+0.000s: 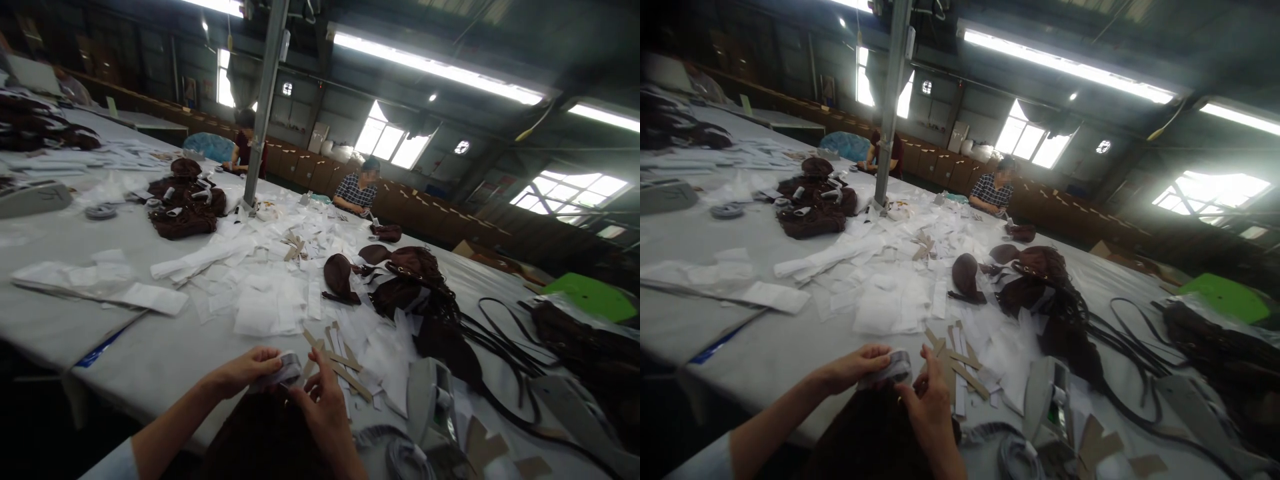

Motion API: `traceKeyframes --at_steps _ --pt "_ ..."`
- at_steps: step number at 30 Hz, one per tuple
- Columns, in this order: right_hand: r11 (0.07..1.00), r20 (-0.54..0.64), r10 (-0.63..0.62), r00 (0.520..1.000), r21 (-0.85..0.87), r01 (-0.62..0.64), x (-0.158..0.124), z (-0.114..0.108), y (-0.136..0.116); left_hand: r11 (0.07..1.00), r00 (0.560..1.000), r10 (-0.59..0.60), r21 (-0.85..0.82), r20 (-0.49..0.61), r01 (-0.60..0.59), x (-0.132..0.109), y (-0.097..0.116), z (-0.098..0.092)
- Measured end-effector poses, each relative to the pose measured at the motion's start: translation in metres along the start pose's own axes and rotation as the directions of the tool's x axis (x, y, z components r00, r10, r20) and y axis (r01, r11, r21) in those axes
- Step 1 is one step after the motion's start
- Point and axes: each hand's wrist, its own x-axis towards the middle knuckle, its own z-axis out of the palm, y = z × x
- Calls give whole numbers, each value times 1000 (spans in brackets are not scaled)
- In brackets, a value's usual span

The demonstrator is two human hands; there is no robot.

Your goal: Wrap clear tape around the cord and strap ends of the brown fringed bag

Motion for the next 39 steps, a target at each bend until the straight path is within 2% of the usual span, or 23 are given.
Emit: traceKeyframes --at_steps 2,4,6,9,11,13,16,19,23,28,32,36,39 --pt "998 118 25 993 49 -31 2 4 -2 1000 1000 1 4 27 -1 1 2 3" --pt "988 165 52 985 132 -74 2 13 2 1000 999 -1 15 37 0 1 3 9" --pt "965 117 127 985 215 -150 1 26 10 1000 1000 16 26 4 -16 2 3 14" --pt "903 19 277 961 336 -267 -2 40 22 999 995 35 18 -94 -34 6 0 17" --pt "869 17 301 953 406 -282 -3 42 24 999 985 24 -22 -171 -28 9 -3 15" --pt "836 106 275 956 465 -292 -3 38 20 998 976 14 -60 -219 -28 11 -7 12" --pt "806 277 240 930 476 -350 -3 29 10 998 980 5 -60 -201 -17 11 -8 9" --pt "812 317 242 917 451 -370 -4 25 2 999 986 5 -32 -169 -11 9 -5 12" --pt "860 269 210 940 406 -309 -5 28 1 998 982 38 -41 -184 -46 8 -3 16" --pt "967 121 143 982 196 -164 -3 31 4 980 971 66 -167 -229 -106 8 -5 9" --pt "931 63 152 986 327 -164 -3 33 10 969 975 7 -239 -222 -62 5 -6 6" --pt "902 -31 221 975 388 -191 -1 36 9 995 996 9 -98 -85 -18 3 -3 10" --pt "881 -91 262 961 429 -200 3 38 6 997 998 32 -66 -62 -36 2 -1 10"
